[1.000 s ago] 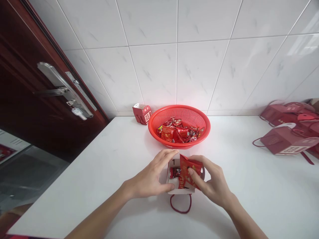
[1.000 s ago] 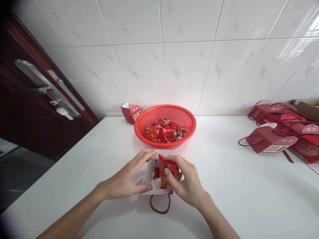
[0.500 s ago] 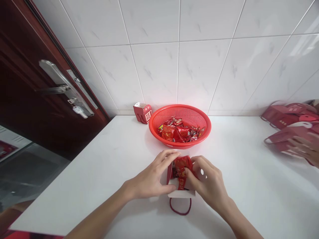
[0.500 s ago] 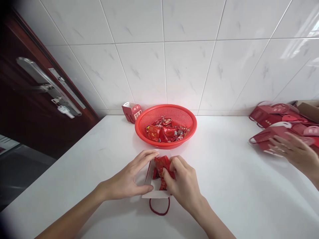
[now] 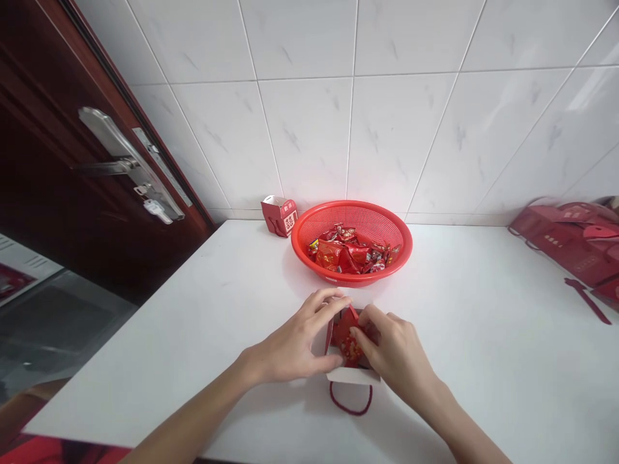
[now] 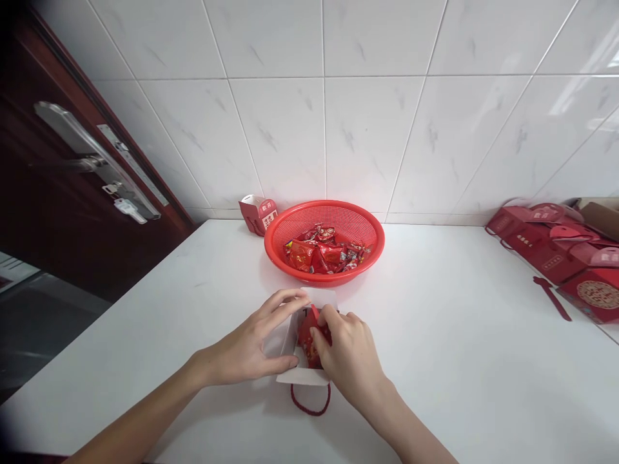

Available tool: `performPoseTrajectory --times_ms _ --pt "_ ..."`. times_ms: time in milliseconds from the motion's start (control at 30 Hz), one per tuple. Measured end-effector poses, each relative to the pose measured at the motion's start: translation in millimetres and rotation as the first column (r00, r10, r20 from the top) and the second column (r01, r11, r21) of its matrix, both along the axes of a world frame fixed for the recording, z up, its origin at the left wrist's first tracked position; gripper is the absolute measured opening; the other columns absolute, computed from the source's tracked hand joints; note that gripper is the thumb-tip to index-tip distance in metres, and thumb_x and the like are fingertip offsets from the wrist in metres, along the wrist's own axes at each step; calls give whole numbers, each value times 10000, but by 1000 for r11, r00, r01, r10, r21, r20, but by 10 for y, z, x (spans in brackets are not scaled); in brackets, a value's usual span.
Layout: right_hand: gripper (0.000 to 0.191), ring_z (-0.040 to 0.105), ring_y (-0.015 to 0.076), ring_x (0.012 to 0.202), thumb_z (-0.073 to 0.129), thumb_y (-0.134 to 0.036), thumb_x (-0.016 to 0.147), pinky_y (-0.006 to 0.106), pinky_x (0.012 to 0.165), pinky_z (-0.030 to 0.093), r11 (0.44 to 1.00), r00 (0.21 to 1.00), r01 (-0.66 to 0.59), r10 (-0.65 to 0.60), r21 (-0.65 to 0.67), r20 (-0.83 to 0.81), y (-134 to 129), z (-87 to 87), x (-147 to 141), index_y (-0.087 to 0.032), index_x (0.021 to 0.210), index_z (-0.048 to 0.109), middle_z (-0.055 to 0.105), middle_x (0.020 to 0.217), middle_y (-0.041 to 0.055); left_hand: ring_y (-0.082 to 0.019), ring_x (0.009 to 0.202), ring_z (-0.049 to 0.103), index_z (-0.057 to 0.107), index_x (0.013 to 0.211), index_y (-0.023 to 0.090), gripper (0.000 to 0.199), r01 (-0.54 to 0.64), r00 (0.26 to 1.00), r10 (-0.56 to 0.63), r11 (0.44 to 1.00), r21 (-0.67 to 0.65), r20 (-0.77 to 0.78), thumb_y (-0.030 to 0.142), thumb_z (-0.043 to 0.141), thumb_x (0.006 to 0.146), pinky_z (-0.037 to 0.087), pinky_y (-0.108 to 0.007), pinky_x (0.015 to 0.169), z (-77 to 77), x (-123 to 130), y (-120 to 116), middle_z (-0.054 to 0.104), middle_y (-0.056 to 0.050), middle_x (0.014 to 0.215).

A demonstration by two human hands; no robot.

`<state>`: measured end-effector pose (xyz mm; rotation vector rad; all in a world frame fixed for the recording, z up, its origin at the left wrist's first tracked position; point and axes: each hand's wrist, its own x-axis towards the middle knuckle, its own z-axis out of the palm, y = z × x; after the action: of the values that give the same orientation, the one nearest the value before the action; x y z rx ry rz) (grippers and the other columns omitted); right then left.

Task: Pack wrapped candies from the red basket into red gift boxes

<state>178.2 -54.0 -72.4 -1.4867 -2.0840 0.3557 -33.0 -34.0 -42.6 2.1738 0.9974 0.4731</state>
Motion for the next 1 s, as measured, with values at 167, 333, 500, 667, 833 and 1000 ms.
performPoseTrajectory --times_ms 167,333,500,667,833,1000 --pt "273 580 147 523 535 -32 842 283 618 330 997 977 -57 66 -49 203 58 3 -12 -199 627 528 699 633 12 -301 1423 443 376 1536 342 818 -2 1000 2 1000 9 15 188 724 812 432 -478 1177 -15 -12 -9 389 -91 1536" --pt "242 610 165 587 523 22 781 298 644 323 997 968 -74 79 -29 238 108 -49 -2 -187 661 546 712 677 37 -296 1436 428 389 1532 321 805 2 1000 -2 1000 1 13 195 726 812 434 -456 1180 -34 -13 -10 384 -96 1535" --pt "256 548 156 541 486 21 824 289 666 361 993 990 -121 122 -11 72 118 -79 36 -200 790 611 707 684 5 -295 1433 443 378 1542 317 807 -12 1000 12 1000 3 10 190 716 821 428 -463 1185 -60 -15 -6 374 -103 1551" --pt "281 585 170 632 476 -12 881 295 700 389 985 984 -175 174 -9 -42 133 -26 72 -216 859 667 729 769 16 -288 1441 435 393 1537 307 809 0 1000 0 1000 1 24 179 723 810 429 -444 1187 -63 -7 -3 387 -103 1545" --pt "332 625 175 650 434 2 897 327 699 352 966 965 -255 258 -48 56 133 -8 38 -195 739 650 737 758 38 -286 1433 441 394 1533 308 819 19 999 -20 1000 9 36 161 727 800 433 -435 1183 -54 0 0 391 -101 1544" --pt "318 688 215 854 478 -12 890 344 764 431 967 964 -252 254 31 -84 149 -51 63 -213 966 713 779 996 61 -279 1443 430 371 1543 318 804 18 1000 -18 1000 5 26 176 710 828 424 -437 1189 -60 -7 2 372 -94 1558"
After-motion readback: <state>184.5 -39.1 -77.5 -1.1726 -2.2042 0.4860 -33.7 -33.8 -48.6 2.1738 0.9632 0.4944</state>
